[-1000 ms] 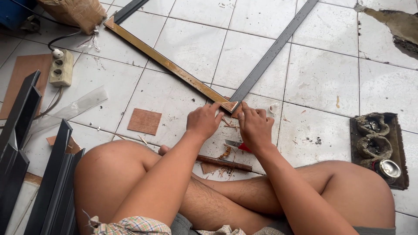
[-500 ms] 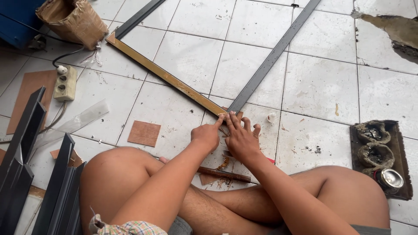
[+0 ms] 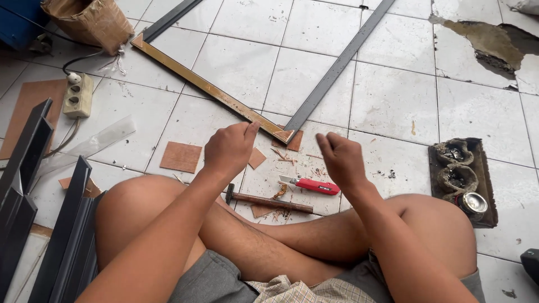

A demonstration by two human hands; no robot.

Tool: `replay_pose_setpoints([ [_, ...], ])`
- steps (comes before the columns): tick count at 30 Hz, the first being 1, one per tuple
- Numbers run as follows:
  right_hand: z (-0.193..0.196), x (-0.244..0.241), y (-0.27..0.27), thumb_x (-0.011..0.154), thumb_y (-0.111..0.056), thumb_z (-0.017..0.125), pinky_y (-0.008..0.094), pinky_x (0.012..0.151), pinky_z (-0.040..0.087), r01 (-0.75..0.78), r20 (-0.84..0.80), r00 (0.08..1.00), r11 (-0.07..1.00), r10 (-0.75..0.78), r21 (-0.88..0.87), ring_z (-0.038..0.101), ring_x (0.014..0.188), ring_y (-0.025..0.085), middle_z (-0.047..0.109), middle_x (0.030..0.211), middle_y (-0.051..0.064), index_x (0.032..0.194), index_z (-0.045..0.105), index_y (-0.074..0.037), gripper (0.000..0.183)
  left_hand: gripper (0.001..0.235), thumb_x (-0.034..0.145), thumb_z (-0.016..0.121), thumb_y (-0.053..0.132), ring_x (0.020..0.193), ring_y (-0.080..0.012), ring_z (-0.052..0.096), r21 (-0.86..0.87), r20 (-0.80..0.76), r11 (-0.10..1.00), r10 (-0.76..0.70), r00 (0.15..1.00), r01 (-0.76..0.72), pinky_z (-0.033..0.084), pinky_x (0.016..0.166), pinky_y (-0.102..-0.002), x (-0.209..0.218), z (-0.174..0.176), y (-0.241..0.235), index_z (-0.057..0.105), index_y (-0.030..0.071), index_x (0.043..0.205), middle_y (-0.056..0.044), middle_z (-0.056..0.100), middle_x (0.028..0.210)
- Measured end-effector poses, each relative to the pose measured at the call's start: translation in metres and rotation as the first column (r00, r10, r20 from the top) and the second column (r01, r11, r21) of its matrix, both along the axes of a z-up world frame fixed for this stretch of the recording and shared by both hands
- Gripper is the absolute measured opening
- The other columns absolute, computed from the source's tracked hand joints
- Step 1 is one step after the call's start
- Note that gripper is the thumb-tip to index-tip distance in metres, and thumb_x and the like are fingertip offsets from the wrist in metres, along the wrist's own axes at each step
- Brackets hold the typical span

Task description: Reinforcing the corners of a picture frame by gluing and hammering small wooden blocks into the joints.

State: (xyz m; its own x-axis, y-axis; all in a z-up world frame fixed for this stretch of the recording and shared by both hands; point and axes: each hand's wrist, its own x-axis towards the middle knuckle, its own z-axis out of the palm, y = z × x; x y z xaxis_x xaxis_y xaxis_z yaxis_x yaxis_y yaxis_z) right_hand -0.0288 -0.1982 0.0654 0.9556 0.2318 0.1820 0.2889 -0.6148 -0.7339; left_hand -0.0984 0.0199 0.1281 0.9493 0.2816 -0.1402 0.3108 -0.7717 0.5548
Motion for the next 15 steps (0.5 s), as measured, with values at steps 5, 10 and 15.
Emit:
replay_pose_setpoints([
  [5,-0.02,-0.025,-0.032,0.094,-0.035,0.041,0.03,0.044,0.029,0.086,-0.193,0.978,0.996,-0.079,0.028,0.033,0.041,0.016,0.038,0.039,0.005,0.05,0.046,-0.011,0.051,0.048,0.089,0.033,0.041,0.077,-0.0382,0.061,-0.153,-0.038,0.973,0.167,0.985,-0.171,0.047,0.066,-0.047,-0.026,-0.011,0.0,0.062,0.005,0.074,-0.018,0.062,0.07],
  [10,-0.02,-0.035,-0.029,0.096,-0.043,0.028,0.038,0.048,0.032,0.065,-0.287,0.953,0.992,-0.095,-0.112,0.04,0.044,0.025,0.045,0.043,0.011,0.051,0.048,-0.009,0.06,0.046,0.092,0.025,0.033,0.074,-0.0335,0.061,-0.259,0.13,0.951,0.211,0.969,-0.172,0.048,0.065,-0.042,-0.01,-0.015,-0.018,0.057,0.003,0.079,-0.017,0.059,0.069],
  [15,0.016,-0.048,-0.012,0.096,-0.02,0.029,0.035,0.058,0.043,0.054,-0.288,0.954,0.993,-0.083,-0.105,0.054,0.057,0.024,0.058,0.059,0.012,0.098,0.056,-0.003,0.032,0.027,0.09,0.019,0.02,0.078,-0.0309,0.061,-0.283,0.066,0.958,0.076,0.995,-0.054,0.047,0.069,-0.042,-0.022,-0.016,-0.026,0.041,0.004,0.092,-0.013,0.058,0.072],
])
